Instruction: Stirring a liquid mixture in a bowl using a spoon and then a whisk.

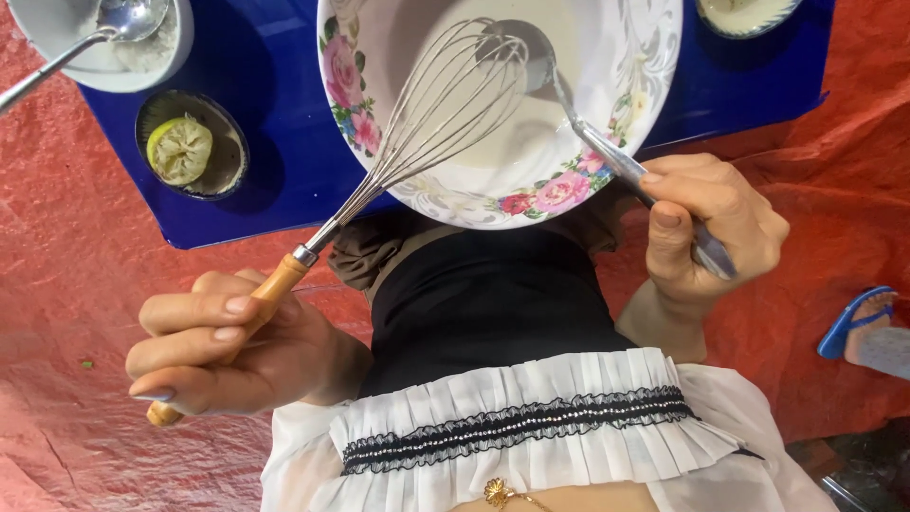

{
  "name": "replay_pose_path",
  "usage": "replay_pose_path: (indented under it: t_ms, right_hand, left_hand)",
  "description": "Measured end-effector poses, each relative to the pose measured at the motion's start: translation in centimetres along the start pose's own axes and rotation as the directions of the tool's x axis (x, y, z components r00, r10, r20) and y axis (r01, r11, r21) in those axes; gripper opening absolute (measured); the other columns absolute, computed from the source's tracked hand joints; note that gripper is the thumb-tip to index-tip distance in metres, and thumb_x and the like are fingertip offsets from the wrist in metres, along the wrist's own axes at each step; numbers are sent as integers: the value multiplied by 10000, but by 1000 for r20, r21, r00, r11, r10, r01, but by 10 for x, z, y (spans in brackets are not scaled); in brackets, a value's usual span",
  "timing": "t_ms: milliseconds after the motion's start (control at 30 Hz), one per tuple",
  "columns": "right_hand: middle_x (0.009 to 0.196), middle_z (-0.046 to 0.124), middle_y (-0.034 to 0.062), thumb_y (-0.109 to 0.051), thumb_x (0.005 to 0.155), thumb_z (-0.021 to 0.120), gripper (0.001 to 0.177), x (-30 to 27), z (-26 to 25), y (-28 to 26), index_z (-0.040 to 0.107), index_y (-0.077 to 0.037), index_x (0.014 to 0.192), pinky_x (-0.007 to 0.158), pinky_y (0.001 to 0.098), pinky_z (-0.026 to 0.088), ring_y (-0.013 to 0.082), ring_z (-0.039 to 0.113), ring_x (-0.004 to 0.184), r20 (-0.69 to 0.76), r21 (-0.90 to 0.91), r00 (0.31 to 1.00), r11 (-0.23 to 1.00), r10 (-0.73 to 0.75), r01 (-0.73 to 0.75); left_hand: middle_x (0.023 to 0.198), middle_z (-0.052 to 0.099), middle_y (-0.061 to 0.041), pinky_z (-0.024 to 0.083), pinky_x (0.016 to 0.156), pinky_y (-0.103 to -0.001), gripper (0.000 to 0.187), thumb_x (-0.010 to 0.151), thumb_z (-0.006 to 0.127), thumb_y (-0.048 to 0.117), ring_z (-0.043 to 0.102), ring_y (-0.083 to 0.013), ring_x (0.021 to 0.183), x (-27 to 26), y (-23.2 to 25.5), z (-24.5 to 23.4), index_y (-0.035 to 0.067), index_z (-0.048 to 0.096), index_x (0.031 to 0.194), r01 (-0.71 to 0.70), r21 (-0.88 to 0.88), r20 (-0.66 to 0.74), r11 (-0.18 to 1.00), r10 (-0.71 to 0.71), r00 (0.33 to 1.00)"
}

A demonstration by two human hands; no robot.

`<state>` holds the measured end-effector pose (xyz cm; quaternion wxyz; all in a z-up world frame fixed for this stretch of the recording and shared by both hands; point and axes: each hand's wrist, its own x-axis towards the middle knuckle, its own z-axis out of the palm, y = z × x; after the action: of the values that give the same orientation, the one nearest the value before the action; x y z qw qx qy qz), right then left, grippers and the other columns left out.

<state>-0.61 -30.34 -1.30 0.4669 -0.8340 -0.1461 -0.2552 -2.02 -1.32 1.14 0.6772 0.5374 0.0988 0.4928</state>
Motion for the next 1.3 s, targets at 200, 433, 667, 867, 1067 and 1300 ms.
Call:
replay_pose_path:
  t_ms: [200,433,667,867,1067,1300]
  right_hand:
    - [756,629,256,-223,1092,553,431,3,4,-3,615,142,872,647,464,537,429,673,695,-23,-3,1000,1000,7,-7]
    - [740,633,245,-229,1097,533,425,9,4,-8,625,138,903,637,448,525,406,659,684,8,-23,1000,1000,-10,10]
    - [759,641,236,-200,1098,532,408,3,7,-12,630,133,884,638,447,538,405,672,686,6,-42,1000,999,-16,16]
    - [779,647,240,-149,1094,541,366,3,7,-15,626,142,889,660,455,559,414,682,703,3,-41,999,999,-33,33]
    - [792,653,251,-135,1089,550,351,4,7,-16,627,145,891,672,455,553,419,683,714,1,-44,999,998,-50,50]
    - [816,663,241,-104,1086,554,321,1,5,-13,626,140,890,691,447,550,413,692,734,-4,-45,1000,999,-20,20]
  left_hand:
    - [707,416,-46,326,485,-226,381,1029,429,390,367,-138,509,3,5,2,109,448,772,17,21,-25,1000,-16,1000]
    - [758,468,-42,389,512,-221,379,1048,428,410,380,-140,513,1,3,-8,125,469,801,74,34,-3,997,-74,997]
    - [742,447,-57,316,457,-233,395,1052,430,416,312,-141,461,4,0,-15,124,458,788,31,28,27,999,-31,999]
    - [747,452,-27,379,510,-226,399,1061,419,428,390,-130,510,1,0,-31,140,461,788,52,37,12,998,-53,999]
    - [692,462,-30,438,474,-230,391,1071,460,377,496,-143,535,2,-10,-38,121,490,777,-14,30,31,999,13,999]
    - [719,513,-79,388,346,-257,407,1083,444,415,489,-177,510,1,-12,-33,124,497,803,19,118,104,993,-31,994]
